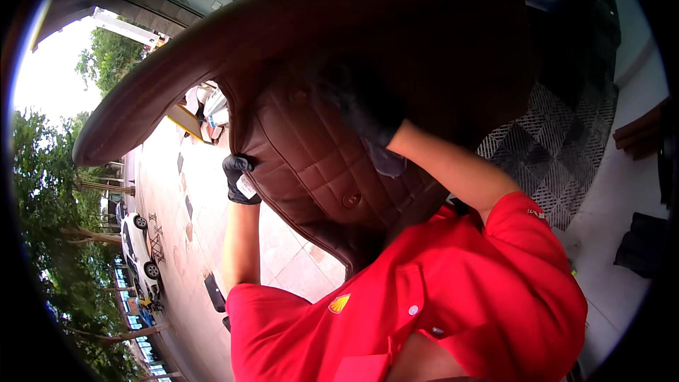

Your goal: The person wipes brown car floor mats with a gray cloth while wearing black gloves. They clean the mats on the sidewalk, then carry them into a garage and place them inside a blue car, adjusting them on the floor.

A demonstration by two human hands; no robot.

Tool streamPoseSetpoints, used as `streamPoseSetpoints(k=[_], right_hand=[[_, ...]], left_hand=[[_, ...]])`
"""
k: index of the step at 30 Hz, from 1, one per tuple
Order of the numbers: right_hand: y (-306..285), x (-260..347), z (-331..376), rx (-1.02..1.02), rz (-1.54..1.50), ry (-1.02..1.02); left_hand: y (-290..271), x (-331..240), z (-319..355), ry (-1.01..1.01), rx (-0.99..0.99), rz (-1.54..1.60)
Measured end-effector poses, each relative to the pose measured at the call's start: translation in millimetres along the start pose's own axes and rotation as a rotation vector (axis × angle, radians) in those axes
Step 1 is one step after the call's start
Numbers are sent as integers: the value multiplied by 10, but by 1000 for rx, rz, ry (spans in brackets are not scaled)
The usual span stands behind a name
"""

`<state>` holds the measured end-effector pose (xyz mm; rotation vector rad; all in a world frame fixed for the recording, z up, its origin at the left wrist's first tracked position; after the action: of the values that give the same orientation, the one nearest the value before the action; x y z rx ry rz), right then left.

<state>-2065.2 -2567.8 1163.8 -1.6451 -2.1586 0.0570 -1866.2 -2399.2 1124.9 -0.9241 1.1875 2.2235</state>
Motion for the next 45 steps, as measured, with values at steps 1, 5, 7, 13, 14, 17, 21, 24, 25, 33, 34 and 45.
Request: streamPoseSetpoints(k=[1, 5, 7, 13, 14, 17, 21, 24, 25, 33, 34, 45], right_hand=[[29, -47, -6, -8, -28, 19], [77, 497, 262, 53, -226, 73], [351, 655, 637, 21, -668, 216], [254, 305, 763, 151, -132, -24], [63, 96, 630, 85, 48, -36], [-225, 97, 78, -142, 1, -74], [-147, 129, -10, -133, -287, 185], [-25, 291, 234, -62, -358, 223], [-78, 190, 359, -36, -287, 214], [-25, 566, -278, -46, -6, -286], [-50, 503, -246, -36, -143, -235], [17, -1760, 1555, -324, -561, 605]], left_hand=[[-25, 5, -44, -30, 235, -25], [-718, -195, -90, 69, 263, -88], [-539, -140, -206, 64, 158, -104], [-957, -242, -238, 90, 177, -81], [-635, -156, -215, 89, 14, -36], [-856, -230, -30, 138, -22, -77], [-151, -124, 68, 152, -47, -39], [-351, -219, 117, 180, 229, -115], [484, -40, 69, 234, 184, -135], [-510, -247, -53, 161, 132, -81], [-712, -274, 49, 154, 75, -54], [-519, -233, -233, 126, 84, -66]])
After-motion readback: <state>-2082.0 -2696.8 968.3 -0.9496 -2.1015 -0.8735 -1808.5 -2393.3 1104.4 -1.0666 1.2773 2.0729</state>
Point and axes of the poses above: each hand's wrist, its own z-axis away from the middle knuckle, its own y-axis out of the palm, x = y × z, the point moved 9 cm from there along -z, towards the middle knuckle, and after that the axes turned 13 degrees about -y, right-handed, at the moved point
